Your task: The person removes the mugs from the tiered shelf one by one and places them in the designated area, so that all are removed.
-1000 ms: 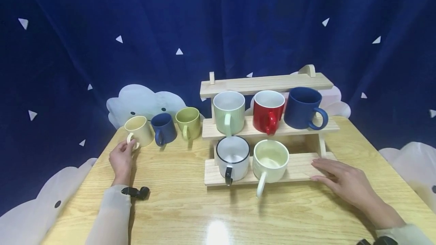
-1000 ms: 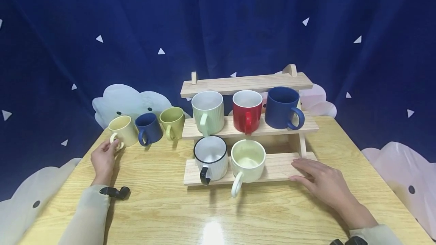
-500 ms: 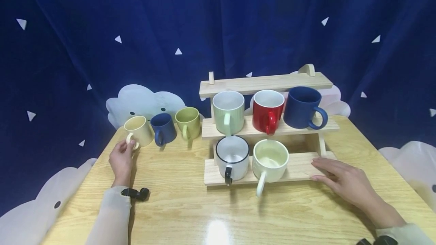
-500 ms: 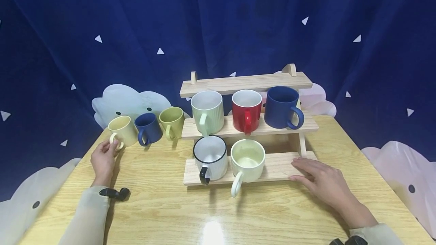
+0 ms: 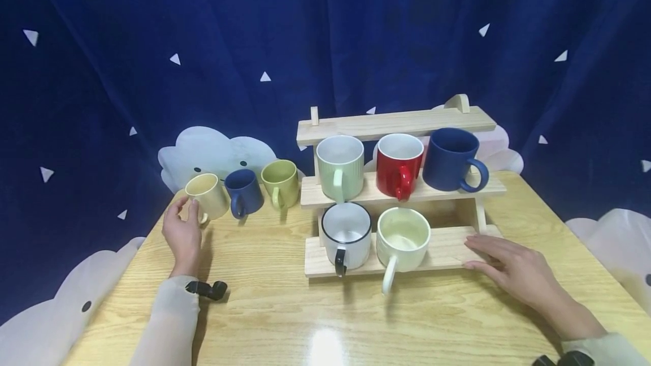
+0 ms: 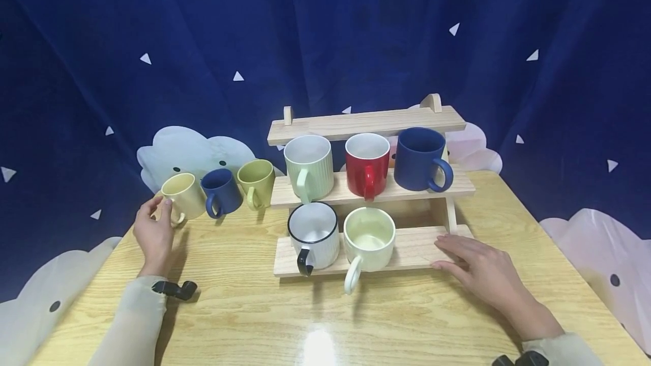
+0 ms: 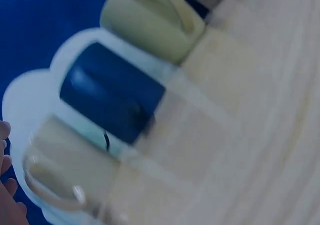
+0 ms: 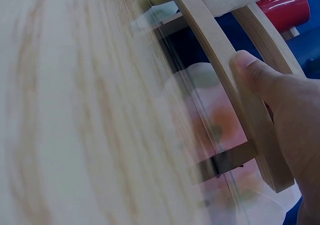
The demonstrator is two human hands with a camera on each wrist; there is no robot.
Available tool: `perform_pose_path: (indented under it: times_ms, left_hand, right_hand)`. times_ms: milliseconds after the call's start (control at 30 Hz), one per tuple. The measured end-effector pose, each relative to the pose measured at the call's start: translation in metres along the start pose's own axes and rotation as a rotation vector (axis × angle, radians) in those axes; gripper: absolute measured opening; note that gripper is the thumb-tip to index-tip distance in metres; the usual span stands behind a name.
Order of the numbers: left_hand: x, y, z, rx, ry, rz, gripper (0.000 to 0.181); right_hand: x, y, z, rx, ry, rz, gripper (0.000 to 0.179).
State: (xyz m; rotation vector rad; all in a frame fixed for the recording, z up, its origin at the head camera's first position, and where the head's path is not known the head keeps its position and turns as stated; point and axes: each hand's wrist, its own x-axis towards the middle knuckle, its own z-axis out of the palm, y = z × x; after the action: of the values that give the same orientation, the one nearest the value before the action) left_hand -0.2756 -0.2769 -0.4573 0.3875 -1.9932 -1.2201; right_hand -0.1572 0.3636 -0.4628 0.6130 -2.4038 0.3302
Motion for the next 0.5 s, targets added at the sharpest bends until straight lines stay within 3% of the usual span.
perform_pose_path:
  times_ms: [300,500]
  left_hand:
    - [-0.012,0.058,0.008,-0.047,-0.166,0.14,0.032]
    - [-0.034,0.108,0.008,-0.083,-0.306,0.241,0.034]
  right_hand:
    - [0.001,-0.001,-0.002,0.001,-0.018,0.013,0.057]
    - [0.0,-0.001,-0.002,-0.001,-0.03,0.024,0.056]
